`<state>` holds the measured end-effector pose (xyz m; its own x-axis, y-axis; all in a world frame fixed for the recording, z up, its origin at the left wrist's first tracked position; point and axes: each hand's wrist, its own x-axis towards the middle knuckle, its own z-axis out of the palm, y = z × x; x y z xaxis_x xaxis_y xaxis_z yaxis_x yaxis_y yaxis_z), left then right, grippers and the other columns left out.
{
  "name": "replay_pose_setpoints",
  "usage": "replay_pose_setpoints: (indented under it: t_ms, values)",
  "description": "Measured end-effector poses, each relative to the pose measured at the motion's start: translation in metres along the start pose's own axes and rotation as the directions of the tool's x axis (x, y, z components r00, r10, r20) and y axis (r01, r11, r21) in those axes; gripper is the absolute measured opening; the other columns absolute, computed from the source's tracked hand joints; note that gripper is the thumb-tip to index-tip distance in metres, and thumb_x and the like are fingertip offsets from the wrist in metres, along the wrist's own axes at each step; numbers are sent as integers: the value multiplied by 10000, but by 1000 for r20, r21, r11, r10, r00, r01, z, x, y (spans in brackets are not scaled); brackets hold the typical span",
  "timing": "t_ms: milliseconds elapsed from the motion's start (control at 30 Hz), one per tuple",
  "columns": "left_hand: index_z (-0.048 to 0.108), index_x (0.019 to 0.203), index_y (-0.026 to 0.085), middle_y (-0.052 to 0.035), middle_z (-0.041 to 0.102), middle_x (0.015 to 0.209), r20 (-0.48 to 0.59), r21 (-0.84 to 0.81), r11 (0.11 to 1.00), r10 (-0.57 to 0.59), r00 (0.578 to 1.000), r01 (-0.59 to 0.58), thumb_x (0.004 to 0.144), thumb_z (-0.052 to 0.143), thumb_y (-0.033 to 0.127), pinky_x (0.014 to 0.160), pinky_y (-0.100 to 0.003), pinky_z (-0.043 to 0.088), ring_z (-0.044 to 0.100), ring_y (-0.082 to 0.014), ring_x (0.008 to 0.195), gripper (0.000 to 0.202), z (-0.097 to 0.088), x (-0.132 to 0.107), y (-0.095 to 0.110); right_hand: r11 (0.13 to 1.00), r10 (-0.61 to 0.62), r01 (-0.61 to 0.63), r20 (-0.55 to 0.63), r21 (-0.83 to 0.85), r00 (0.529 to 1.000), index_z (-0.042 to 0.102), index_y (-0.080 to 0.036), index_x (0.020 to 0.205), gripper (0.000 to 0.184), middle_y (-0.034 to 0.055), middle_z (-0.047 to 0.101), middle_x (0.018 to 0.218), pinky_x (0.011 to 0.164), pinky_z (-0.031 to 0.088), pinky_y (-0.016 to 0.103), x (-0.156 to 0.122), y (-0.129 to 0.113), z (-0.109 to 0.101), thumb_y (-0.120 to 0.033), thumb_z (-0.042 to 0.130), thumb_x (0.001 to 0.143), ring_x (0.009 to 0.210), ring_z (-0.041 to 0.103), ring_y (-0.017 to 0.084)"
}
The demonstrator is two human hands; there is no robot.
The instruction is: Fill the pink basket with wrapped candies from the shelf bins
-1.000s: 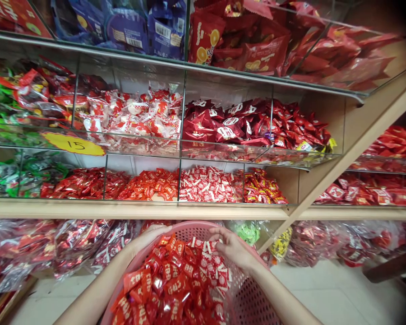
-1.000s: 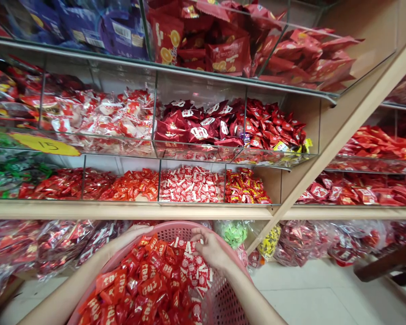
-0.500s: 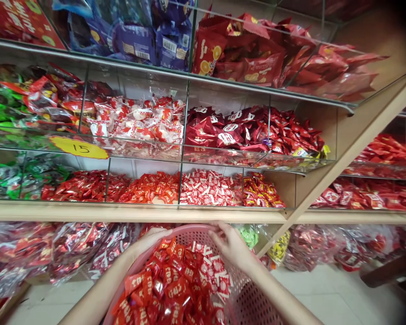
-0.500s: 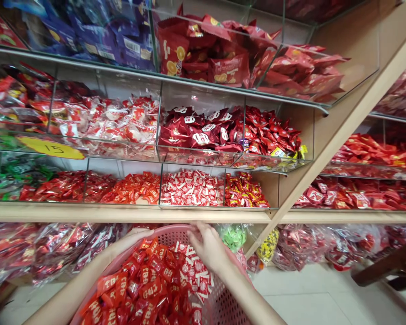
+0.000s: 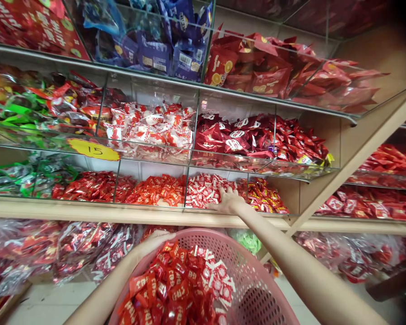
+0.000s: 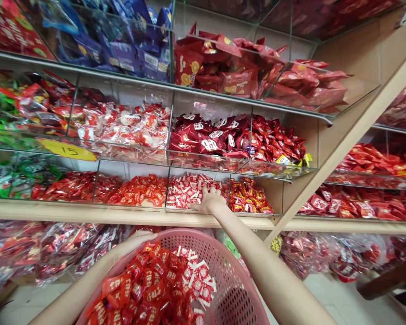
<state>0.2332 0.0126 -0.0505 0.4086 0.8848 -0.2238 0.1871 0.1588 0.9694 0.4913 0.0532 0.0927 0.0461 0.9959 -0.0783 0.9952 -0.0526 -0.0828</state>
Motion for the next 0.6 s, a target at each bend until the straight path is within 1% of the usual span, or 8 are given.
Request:
replay_pose_setpoints:
  t_ms: [67, 133, 200, 267, 333, 400, 500, 600]
  values:
    - [636, 683, 152, -11, 649, 692, -13, -16, 1000, -14, 1000, 14, 647, 579, 515, 680, -248, 368, 560, -168, 689, 369, -1, 1, -3, 1000, 17, -17, -2, 1, 1000, 276, -190, 1302, 915, 209, 239, 1314, 830, 317, 535, 4, -2, 5, -684, 524, 574, 1182, 243, 403]
    - [638, 705, 151, -15, 653, 716, -23, -20, 1000, -17, 1000, 16, 638, 586, 515, 697, -250, 370, 565, -176, 714, 373, 0, 2, -4, 1000, 28, -28, 5, 10, 1000, 244, -195, 1317, 940, 211, 220, 1315, 834, 311, 541, 7, -3, 8, -670, 547, 565, 1187, 224, 410]
    - [641, 723, 147, -24, 658, 741, -17, -29, 999, -21, 1000, 20, 640, 585, 509, 704, -256, 376, 569, -182, 732, 376, 1, 2, -4, 999, 35, -35, 5, 19, 999, 234, -196, 1320, 945, 209, 231, 1300, 841, 309, 536, 9, -2, 9, -660, 561, 564, 1184, 229, 409]
    - [647, 742, 142, -35, 662, 766, -2, -48, 998, -27, 1000, 27, 646, 588, 493, 711, -260, 382, 573, -186, 748, 368, 2, 1, -1, 999, 27, -27, -25, 21, 999, 248, -192, 1312, 935, 206, 251, 1283, 843, 314, 520, 9, 0, 11, -656, 566, 565, 1173, 252, 400]
    - [651, 743, 143, -35, 662, 769, 8, -74, 997, -32, 999, 33, 647, 595, 477, 716, -262, 386, 573, -184, 751, 352, 3, 0, 1, 1000, -15, 16, -85, 12, 996, 276, -188, 1298, 908, 203, 279, 1268, 844, 321, 500, 8, 3, 12, -657, 560, 574, 1167, 266, 389]
    - [647, 719, 149, -25, 658, 745, 7, -85, 996, -36, 999, 37, 645, 600, 471, 707, -257, 387, 570, -176, 732, 334, 5, -1, 3, 997, -80, 80, -141, -5, 987, 322, -184, 1271, 855, 200, 337, 1229, 850, 321, 481, 8, 9, 15, -660, 539, 596, 1159, 283, 375]
    - [637, 693, 152, -13, 647, 700, -9, -85, 995, -49, 999, 48, 640, 606, 471, 676, -249, 384, 564, -165, 689, 325, 5, 0, 1, 986, -164, 164, -193, -17, 967, 395, -185, 1217, 749, 179, 436, 1128, 864, 307, 459, 11, 18, 19, -659, 490, 645, 1122, 341, 346]
    - [631, 685, 149, -11, 638, 666, -9, -94, 994, -58, 998, 57, 645, 601, 477, 659, -249, 378, 555, -158, 641, 332, 4, 1, -1, 975, -217, 221, -240, -10, 946, 444, -191, 1168, 649, 147, 484, 1069, 875, 299, 430, 14, 26, 22, -638, 446, 696, 1080, 391, 311]
